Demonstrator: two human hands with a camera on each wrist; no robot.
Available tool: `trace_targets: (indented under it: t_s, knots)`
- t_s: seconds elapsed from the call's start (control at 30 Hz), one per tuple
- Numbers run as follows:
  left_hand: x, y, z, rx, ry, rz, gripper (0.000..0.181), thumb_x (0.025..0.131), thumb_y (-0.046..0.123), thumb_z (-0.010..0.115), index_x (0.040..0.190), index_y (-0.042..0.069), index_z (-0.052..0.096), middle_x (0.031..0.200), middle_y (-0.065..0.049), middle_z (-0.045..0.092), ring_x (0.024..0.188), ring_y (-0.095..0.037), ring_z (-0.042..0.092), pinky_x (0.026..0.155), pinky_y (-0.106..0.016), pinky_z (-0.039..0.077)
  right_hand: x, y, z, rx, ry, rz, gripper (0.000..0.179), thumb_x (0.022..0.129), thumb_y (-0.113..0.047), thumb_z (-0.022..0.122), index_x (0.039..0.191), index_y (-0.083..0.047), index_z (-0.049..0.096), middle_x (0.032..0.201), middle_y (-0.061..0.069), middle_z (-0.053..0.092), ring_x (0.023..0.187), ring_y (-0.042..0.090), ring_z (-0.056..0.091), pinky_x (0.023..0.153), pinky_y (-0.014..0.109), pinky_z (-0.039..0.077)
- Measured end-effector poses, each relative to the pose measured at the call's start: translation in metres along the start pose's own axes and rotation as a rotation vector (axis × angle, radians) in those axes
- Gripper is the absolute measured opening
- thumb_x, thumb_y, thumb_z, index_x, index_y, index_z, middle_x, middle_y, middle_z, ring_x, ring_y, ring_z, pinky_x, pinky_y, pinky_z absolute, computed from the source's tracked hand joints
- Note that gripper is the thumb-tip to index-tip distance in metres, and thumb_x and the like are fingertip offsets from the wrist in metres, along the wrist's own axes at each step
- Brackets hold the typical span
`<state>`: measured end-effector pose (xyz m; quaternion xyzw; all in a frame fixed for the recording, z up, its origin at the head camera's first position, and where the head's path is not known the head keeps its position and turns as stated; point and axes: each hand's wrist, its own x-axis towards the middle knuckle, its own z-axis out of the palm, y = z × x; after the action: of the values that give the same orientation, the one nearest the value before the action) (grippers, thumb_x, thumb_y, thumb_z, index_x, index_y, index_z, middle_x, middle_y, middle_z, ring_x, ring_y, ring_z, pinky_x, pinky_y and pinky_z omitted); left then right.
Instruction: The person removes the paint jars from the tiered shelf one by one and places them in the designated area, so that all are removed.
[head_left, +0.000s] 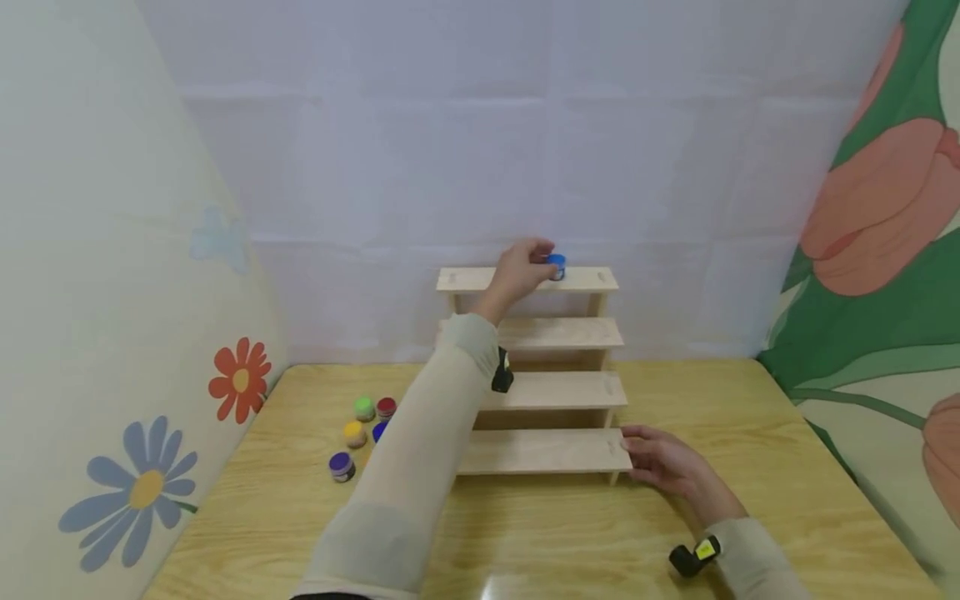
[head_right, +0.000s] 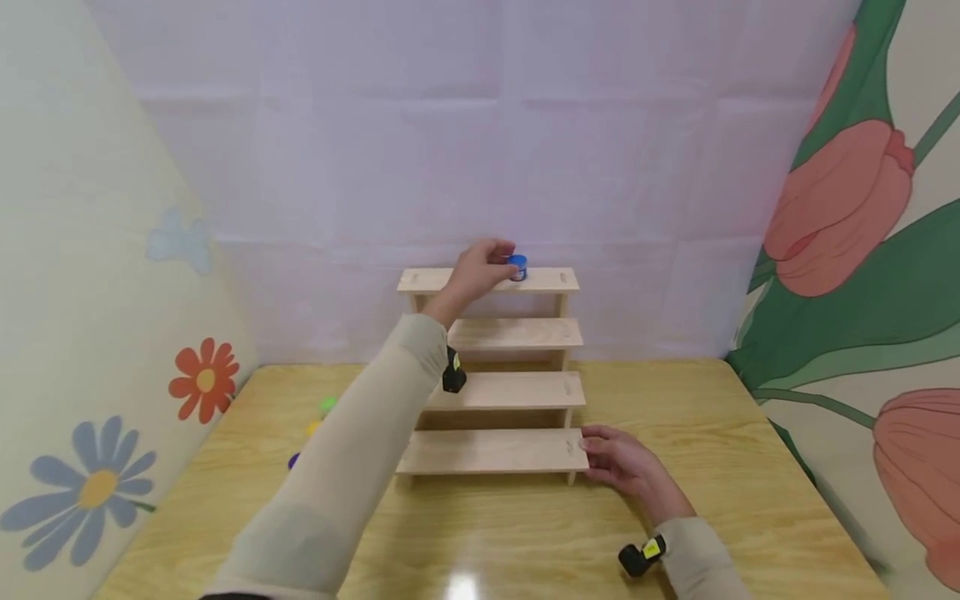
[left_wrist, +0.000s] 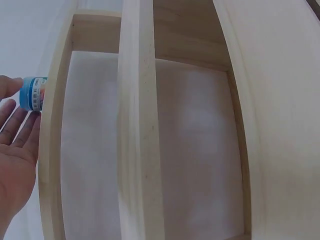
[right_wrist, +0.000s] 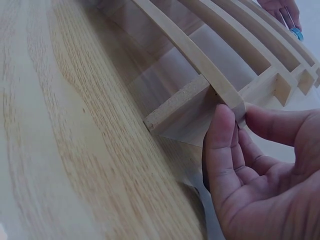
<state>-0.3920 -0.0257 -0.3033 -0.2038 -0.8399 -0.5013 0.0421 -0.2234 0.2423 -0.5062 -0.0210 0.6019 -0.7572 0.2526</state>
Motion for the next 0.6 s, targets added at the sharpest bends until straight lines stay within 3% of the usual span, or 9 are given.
trace_targets:
  t_s: [0.4,0.6]
  knots:
    - [0.0021,-0.0012,0.0052,0.163,0.02,-0.027,0.048,0.096,0.011,0.069,0.141,0.003,0.054,0.137,-0.015,0.061,0.126,-0.027,0.057,0.104,-0.035,0.051,0.0039,0.0021,0.0015,0.004,-0.019,0.0,0.019,0.104,-0.006,0.051,0.119,-0.014,0.06,0.095,0.001,0.071,0.081,0.011,0.068,0.065,0.021,0.059]
    - [-0.0013,-0.0017,0.0042,0.128,0.039,-0.06,0.049,0.093,0.013,0.075,0.138,0.005,0.058,0.13,-0.014,0.064,0.121,-0.026,0.059,0.102,-0.035,0.052,0.0035,0.0018,0.0029,0.002,-0.023,0.008,0.02,0.103,-0.007,0.052,0.121,-0.013,0.06,0.096,0.001,0.071,0.082,0.011,0.068,0.066,0.021,0.059]
